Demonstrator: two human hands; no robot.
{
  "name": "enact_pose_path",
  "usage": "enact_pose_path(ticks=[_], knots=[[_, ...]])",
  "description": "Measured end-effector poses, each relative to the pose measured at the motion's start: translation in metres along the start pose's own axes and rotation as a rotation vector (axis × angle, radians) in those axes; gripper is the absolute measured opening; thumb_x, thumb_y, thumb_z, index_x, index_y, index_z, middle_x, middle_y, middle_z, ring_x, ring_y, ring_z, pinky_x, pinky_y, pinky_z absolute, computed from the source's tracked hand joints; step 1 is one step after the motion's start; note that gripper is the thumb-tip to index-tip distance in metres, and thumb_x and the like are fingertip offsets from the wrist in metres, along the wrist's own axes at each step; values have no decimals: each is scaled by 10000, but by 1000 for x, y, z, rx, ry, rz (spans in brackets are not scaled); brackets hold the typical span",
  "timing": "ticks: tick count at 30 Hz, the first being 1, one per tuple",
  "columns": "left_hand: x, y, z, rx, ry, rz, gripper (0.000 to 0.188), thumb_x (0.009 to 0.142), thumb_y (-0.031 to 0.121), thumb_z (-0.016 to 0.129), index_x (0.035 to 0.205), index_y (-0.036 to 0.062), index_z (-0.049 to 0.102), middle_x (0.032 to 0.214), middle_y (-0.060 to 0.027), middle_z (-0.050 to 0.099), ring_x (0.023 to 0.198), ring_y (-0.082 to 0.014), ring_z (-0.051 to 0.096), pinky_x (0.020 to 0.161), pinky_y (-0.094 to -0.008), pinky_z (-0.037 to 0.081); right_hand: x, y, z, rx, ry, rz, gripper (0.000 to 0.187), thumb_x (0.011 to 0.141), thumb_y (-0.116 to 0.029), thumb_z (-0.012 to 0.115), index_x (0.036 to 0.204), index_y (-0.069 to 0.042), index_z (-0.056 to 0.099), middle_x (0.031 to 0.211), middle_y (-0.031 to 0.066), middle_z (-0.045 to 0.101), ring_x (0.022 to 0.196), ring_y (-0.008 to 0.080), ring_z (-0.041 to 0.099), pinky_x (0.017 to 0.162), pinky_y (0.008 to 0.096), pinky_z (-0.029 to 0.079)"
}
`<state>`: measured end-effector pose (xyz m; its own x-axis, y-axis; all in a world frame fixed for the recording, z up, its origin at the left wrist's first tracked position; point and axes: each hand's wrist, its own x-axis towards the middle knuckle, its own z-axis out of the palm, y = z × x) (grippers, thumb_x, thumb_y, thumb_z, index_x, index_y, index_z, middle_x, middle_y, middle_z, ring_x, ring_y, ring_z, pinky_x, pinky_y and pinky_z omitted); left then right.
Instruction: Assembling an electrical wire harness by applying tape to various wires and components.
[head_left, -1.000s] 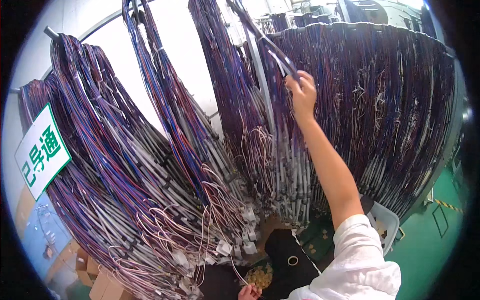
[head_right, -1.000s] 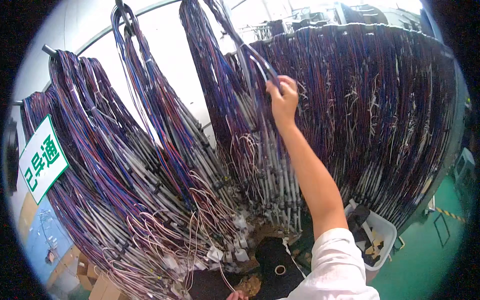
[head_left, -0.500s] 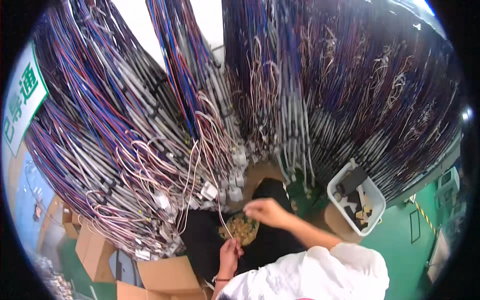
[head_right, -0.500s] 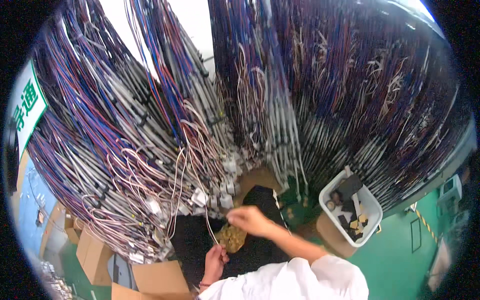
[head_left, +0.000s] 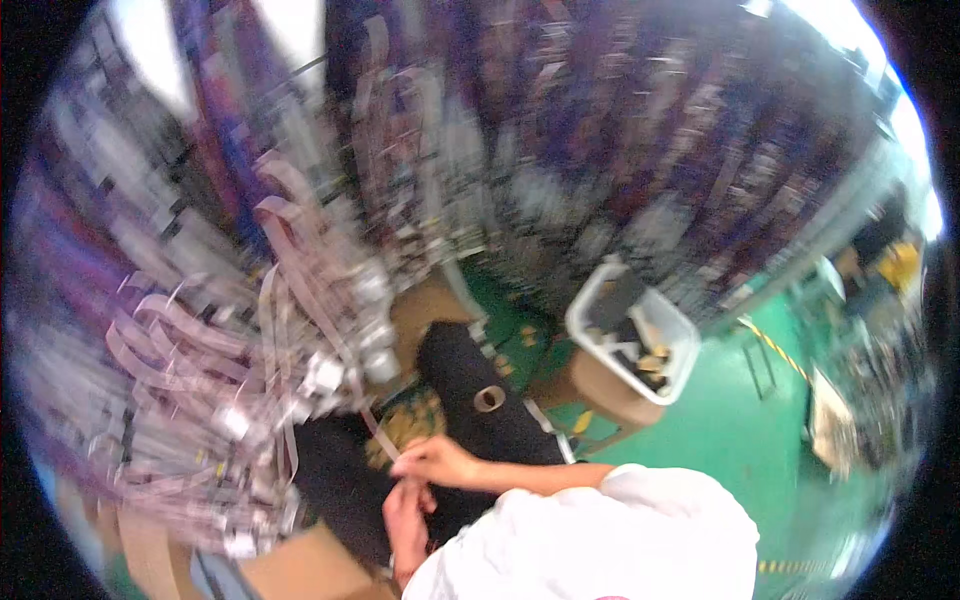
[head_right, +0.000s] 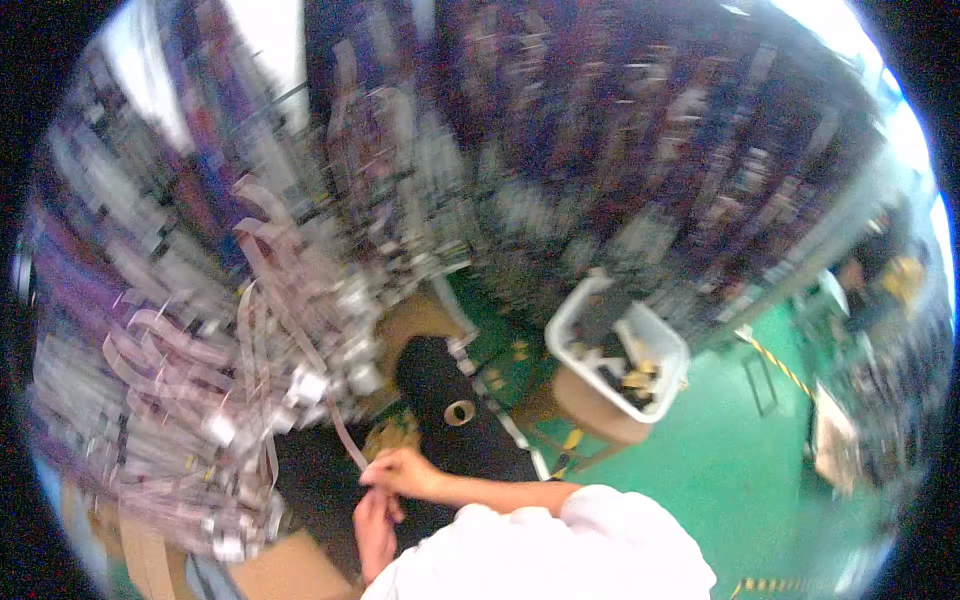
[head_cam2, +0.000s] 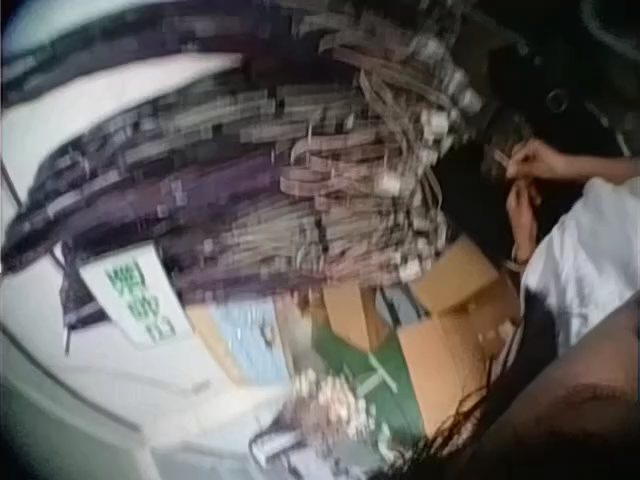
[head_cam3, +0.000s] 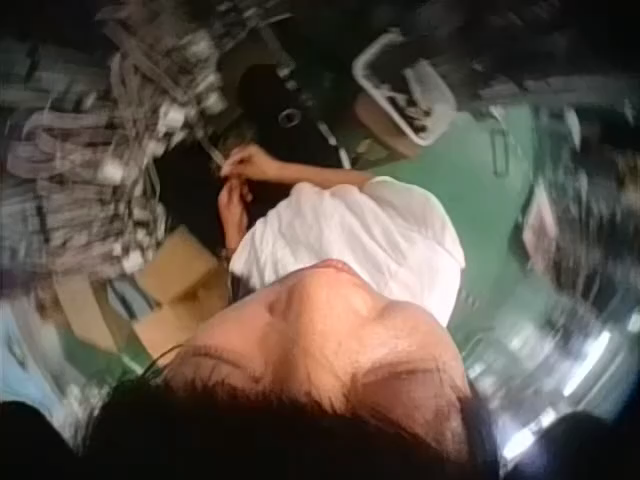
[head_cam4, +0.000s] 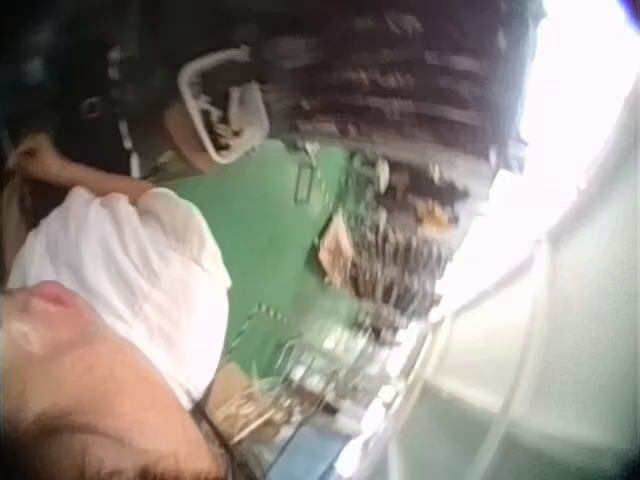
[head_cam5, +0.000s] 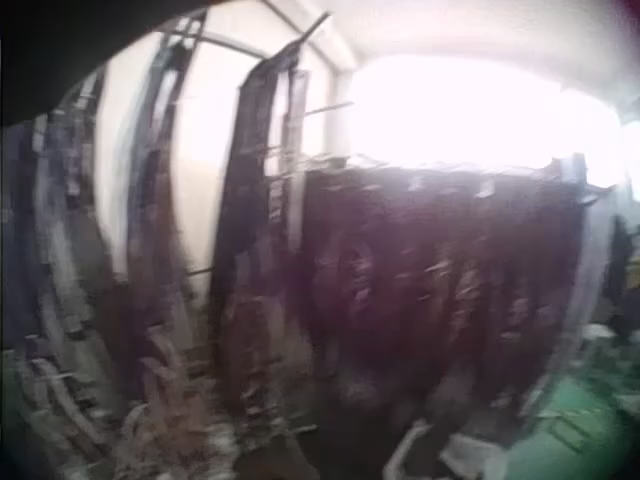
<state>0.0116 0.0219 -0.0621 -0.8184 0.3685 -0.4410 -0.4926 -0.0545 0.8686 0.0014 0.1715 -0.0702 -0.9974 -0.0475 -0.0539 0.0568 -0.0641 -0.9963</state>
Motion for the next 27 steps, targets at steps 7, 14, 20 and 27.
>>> enact_pose_path(ticks=[7, 14, 20, 27], knots=[[-7, -17, -21, -85, -5, -119, 260, 953, 267, 525, 1007, 16, 559, 708, -6, 478, 633, -104, 462, 576, -234, 401, 15, -8, 7, 132, 208, 23, 223, 842, -248, 679, 865, -28, 707, 772, 41, 645, 727, 98, 585, 650, 273, 467], [-7, -6, 0, -142, 116, 46, 324, 973, 255, 489, 690, 101, 527, 557, 56, 387, 491, -46, 306, 445, -236, 212, -9, -4, 4, -97, -63, -35, 197, 880, -169, 630, 976, -1, 670, 852, 101, 641, 805, 150, 629, 662, 296, 510], [-17, -12, 2, 185, 141, 105, 259, 954, 231, 513, 836, 31, 628, 596, 25, 520, 518, -60, 458, 467, -228, 379, -15, -15, 8, -393, 108, -140, 71, 786, -80, 659, 753, -21, 680, 663, 93, 581, 628, 204, 548, 576, 317, 434], [-26, -1, -5, -260, 53, 108, 223, 936, 207, 539, 855, 13, 615, 650, 11, 529, 566, -56, 464, 506, -200, 365, -4, -20, 9, -156, -8, -40, 207, 862, -68, 617, 679, 3, 552, 689, 20, 498, 613, 93, 451, 552, 236, 344]])
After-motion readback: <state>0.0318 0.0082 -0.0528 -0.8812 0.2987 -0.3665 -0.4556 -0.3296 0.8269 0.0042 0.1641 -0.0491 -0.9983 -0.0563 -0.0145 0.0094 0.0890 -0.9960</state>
